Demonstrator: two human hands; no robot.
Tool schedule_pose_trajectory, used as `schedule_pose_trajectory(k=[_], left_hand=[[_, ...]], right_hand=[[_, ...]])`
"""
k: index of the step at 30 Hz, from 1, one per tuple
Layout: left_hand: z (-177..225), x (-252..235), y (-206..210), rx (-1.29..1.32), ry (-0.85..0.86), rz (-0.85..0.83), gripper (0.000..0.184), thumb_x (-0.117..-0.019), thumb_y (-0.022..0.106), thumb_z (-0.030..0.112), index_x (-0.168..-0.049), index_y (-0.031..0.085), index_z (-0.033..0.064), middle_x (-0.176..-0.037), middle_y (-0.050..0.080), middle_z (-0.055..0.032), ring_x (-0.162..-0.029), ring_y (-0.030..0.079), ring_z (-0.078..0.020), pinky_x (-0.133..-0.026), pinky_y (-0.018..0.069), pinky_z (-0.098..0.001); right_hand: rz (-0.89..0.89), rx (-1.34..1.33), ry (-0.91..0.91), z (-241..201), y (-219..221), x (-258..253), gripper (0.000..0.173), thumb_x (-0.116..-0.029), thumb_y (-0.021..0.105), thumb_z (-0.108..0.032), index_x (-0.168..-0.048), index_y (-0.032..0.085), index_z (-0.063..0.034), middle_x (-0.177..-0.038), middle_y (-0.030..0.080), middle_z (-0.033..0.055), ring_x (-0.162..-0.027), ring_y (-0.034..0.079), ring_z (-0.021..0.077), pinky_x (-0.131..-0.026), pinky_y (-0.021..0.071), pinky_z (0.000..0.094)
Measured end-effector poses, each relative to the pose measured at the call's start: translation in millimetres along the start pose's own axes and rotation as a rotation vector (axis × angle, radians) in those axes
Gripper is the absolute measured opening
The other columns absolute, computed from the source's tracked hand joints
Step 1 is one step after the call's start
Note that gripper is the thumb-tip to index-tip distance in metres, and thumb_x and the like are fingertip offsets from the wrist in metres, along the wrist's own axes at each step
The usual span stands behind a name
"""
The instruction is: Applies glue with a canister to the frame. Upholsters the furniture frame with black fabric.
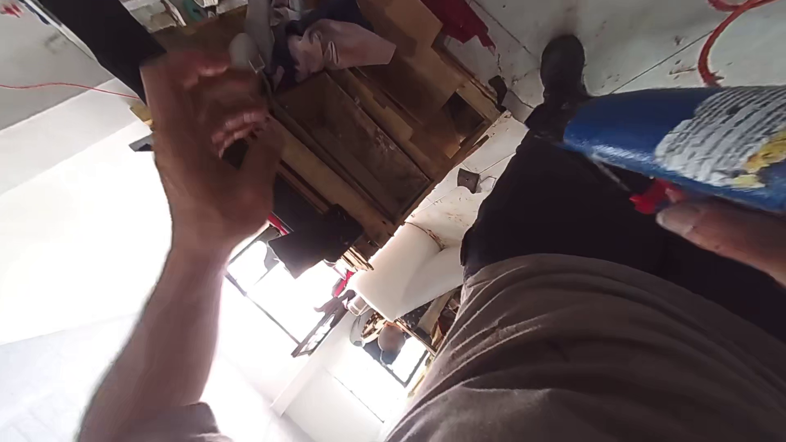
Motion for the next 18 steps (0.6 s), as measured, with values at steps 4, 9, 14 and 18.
schedule_pose_trajectory(k=[4,9,14,18], left_hand=[[3,69,63,-0.214,-0.320,0.111,0.062,-0.0904,0.066,0.052,-0.134,0.063,0.0076,-0.122,0.071,-0.0128,-0.107,0.070,-0.0240,-0.090,0.0572,-0.0482],[5,100,101,-0.132,-0.423,0.599,0.022,-0.0947,0.067,0.020,-0.096,0.078,0.0012,-0.091,0.071,-0.0086,-0.090,0.067,-0.0065,-0.081,0.0532,-0.0172],[-24,116,113,0.308,-0.389,0.700,0.041,-0.0970,0.063,0.035,-0.107,0.070,-0.0046,-0.105,0.072,-0.0098,-0.104,0.067,-0.0131,-0.096,0.0540,-0.0307],[-53,123,118,0.412,-0.204,0.527,0.067,-0.0979,0.048,0.064,-0.114,0.069,0.0018,-0.123,0.070,-0.0160,-0.126,0.061,-0.0261,-0.111,0.0467,-0.0437]], right_hand=[[-0.062,-0.280,-0.099,-37,26,-14,0.022,-0.0833,0.077,-0.028,-0.098,0.067,-0.0159,-0.082,0.067,-0.0107,-0.073,0.065,-0.0041,-0.064,0.0557,0.0158],[-0.274,-0.294,-0.151,-92,59,-54,0.019,-0.0793,0.073,-0.026,-0.096,0.073,-0.0190,-0.076,0.065,-0.0174,-0.072,0.059,-0.0118,-0.062,0.0487,0.0093],[-0.375,-0.264,-0.330,-91,104,-82,0.026,-0.0808,0.068,-0.042,-0.100,0.073,-0.0257,-0.077,0.065,-0.0190,-0.071,0.058,-0.0143,-0.057,0.0481,0.0103],[-0.598,-0.197,-0.237,-102,118,-99,0.025,-0.0787,0.072,-0.033,-0.101,0.074,-0.0212,-0.075,0.063,-0.0126,-0.067,0.056,-0.0034,-0.057,0.0453,0.0218]])
Point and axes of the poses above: each hand's wrist, its own x-axis away from the middle knuckle, its own y-axis out of the palm, z = x × y, the point moved 5 cm from there along -x, towards the middle knuckle
